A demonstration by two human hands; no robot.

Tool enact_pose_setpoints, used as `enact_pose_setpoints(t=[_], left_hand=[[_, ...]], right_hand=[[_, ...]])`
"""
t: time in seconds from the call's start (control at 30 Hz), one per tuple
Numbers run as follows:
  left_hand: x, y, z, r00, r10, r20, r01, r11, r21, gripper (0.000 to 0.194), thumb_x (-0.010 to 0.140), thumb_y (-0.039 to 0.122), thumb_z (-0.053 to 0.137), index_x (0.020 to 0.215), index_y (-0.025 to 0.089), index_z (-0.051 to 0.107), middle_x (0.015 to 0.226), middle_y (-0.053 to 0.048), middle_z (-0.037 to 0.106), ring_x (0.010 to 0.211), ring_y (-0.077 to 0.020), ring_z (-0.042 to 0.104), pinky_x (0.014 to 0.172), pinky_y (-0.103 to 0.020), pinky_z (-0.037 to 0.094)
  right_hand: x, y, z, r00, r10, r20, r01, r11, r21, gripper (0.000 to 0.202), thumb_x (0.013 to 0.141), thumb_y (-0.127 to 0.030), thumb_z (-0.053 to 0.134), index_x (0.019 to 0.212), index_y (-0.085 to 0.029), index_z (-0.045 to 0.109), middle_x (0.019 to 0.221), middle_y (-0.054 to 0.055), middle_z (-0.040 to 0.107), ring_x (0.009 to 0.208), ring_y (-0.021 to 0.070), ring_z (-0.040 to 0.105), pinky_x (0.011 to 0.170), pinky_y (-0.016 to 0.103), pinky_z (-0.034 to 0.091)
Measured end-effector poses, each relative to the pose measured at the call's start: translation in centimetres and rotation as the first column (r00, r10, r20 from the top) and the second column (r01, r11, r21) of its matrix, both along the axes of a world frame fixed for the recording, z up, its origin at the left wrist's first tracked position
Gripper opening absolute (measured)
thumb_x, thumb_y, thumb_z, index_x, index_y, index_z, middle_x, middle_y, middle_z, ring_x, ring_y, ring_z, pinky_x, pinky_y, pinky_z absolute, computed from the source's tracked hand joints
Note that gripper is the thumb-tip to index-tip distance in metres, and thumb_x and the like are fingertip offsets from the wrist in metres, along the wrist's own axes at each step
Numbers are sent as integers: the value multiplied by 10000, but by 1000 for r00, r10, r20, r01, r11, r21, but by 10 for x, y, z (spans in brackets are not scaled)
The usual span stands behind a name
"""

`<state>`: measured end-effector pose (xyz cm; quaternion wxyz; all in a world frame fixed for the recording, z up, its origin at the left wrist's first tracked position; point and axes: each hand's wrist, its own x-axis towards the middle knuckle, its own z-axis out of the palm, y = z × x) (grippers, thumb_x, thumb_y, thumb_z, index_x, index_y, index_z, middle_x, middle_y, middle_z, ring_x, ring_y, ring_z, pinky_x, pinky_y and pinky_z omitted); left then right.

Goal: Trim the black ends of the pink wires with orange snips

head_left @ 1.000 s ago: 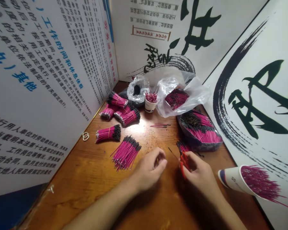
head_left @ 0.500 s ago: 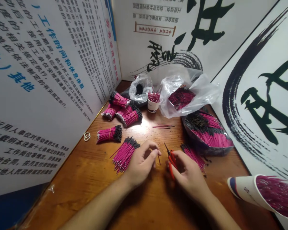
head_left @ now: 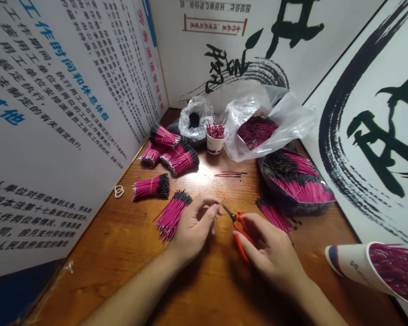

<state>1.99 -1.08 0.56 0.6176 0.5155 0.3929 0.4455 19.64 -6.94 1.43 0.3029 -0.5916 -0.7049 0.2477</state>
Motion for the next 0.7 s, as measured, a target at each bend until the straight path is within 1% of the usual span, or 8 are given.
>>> enact_pose_setpoints(t=[0.13, 0.2, 0.33, 0.5, 0.7], left_hand=[[0, -1, 3, 999, 14, -38, -14, 1000, 3, 164, 893, 334, 572, 884, 170, 570, 638, 37, 542, 516, -75, 507, 501, -183, 405], [0, -1, 4, 998, 28, -64, -27, 1000, 16, 148, 894, 315, 566, 867, 170, 574, 611, 40, 521, 534, -84, 507, 522, -189, 412], [0, 0, 5, 995, 47, -90, -44, 998, 37, 123, 891, 289, 563, 863, 170, 580, 669, 28, 537, 557, -85, 515, 544, -196, 422], [0, 0, 4, 992, 61, -107, -55, 997, 52, 114, 890, 280, 558, 871, 172, 588, 751, 8, 542, 606, -95, 526, 566, -206, 435], [0, 2, 3, 985, 81, -154, -57, 986, 156, 101, 900, 235, 531, 867, 171, 602, 811, -17, 535, 736, -131, 518, 609, -219, 420]], right_hand=[[-1, -2, -2, 1000, 1, 4, -1, 1000, -4, 141, 903, -304, 551, 1001, -204, 570, 764, 9, 644, 596, 134, 575, 563, 228, 458], [-2, -2, -2, 1000, 6, 4, -6, 1000, -14, 141, 908, -312, 545, 997, -205, 570, 738, -1, 631, 584, 132, 564, 555, 226, 448], [-2, -2, -2, 1000, 5, 4, -5, 999, -34, 146, 919, -327, 529, 994, -208, 567, 719, -6, 623, 575, 131, 555, 549, 223, 434], [-2, -1, -1, 1000, 8, 30, -7, 1000, -10, 135, 915, -333, 534, 963, -210, 565, 648, -29, 578, 522, 123, 508, 511, 222, 397], [-1, -2, 0, 999, 12, 38, -12, 1000, -7, 134, 917, -329, 534, 965, -208, 567, 655, -34, 571, 531, 119, 508, 521, 220, 391]])
